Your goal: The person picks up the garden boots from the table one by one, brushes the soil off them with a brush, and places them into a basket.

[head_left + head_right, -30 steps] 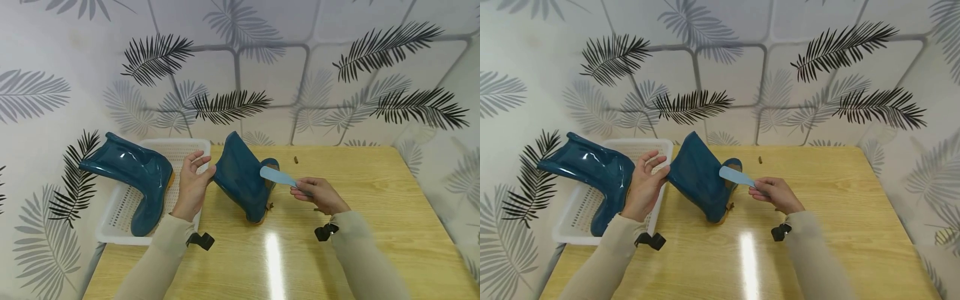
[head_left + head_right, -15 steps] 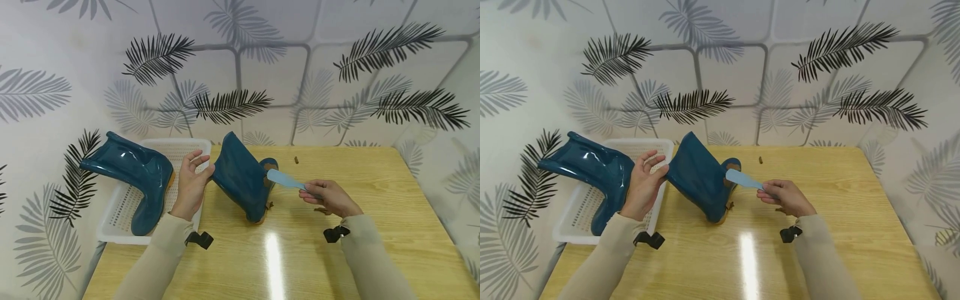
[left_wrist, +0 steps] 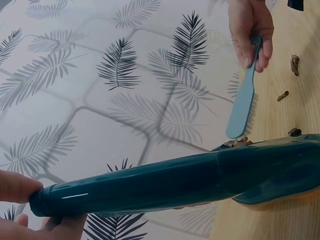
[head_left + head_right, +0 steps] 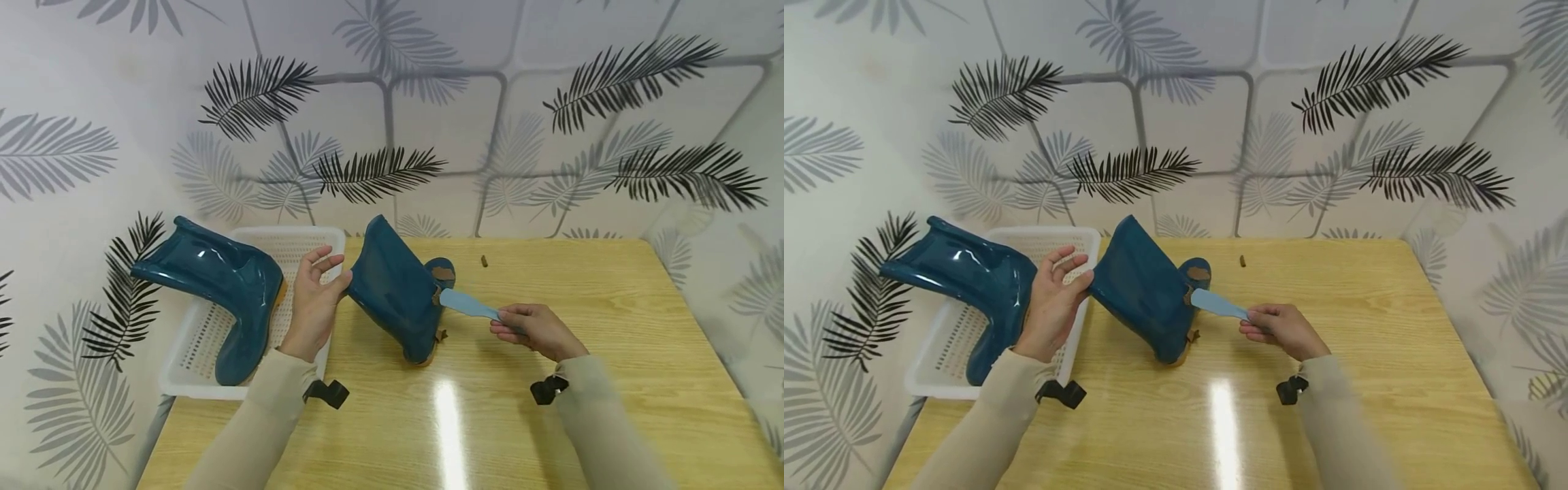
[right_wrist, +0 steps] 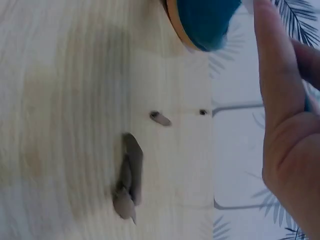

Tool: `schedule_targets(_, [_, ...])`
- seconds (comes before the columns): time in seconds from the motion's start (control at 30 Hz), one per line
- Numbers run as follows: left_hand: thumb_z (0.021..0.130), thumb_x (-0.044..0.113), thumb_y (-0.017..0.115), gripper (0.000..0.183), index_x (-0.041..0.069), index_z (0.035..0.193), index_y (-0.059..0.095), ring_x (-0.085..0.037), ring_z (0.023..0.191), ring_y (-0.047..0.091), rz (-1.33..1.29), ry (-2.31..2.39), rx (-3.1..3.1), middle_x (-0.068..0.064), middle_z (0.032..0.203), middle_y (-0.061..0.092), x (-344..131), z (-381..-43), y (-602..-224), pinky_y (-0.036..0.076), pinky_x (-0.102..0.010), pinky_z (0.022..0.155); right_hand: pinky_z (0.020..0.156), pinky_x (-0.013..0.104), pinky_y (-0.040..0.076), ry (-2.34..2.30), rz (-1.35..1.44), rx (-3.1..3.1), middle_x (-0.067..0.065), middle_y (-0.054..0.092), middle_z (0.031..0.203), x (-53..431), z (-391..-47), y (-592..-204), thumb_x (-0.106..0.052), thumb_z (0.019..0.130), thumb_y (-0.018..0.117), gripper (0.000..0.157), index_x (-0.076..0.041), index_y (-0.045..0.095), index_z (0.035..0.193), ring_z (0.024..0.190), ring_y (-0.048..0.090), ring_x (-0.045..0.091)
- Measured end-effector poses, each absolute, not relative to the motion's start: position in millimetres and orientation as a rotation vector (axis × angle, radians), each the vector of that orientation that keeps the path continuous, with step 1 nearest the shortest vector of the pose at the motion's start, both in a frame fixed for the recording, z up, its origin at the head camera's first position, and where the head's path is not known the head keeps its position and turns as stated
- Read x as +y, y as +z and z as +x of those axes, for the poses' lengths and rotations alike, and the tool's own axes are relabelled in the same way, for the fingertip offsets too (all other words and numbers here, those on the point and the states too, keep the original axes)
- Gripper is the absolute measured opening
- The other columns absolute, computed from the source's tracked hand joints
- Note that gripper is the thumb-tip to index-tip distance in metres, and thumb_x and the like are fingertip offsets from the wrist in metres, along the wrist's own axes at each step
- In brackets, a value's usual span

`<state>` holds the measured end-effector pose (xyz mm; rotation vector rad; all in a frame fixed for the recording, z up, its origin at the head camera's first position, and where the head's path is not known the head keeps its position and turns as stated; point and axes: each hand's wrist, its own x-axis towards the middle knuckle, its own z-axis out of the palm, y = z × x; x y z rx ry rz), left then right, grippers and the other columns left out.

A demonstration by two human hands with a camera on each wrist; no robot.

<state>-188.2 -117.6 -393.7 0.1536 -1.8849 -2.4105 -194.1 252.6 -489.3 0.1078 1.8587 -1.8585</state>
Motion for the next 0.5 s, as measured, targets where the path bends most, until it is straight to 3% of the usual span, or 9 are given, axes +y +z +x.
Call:
schedule_targets(0.2, [0.095,-0.011,0.058,0.049,0.005,0.138,0.04,-0.012,0.075,0.063,0.141,-2.411,-1.882,-0.012,0.125,0.051,-119,-187,-394,0.052,-0.024,0.075,0.089,0.027,0.053,-1.99,0.048,1.762,0.006,0.072,0.103,247,-204,-479,-0.015,0.106,0.052,0.052,0.018,0.034,0.142,0.095,0.071,0.012])
schedule_targets(0.5, [0.095,-0.012,0.057,0.049,0.005,0.138,0.04,-0.012,0.074,0.062,0.147,-2.422,-1.872,-0.012,0.126,0.05,-119,-186,-394,0.052,-0.024,0.075,0.086,0.027,0.055,-1.875,0.141,1.852,0.006,0.073,0.1,241,-202,-496,-0.015,0.106,0.051,0.048,0.015,0.039,0.141,0.096,0.071,0.015])
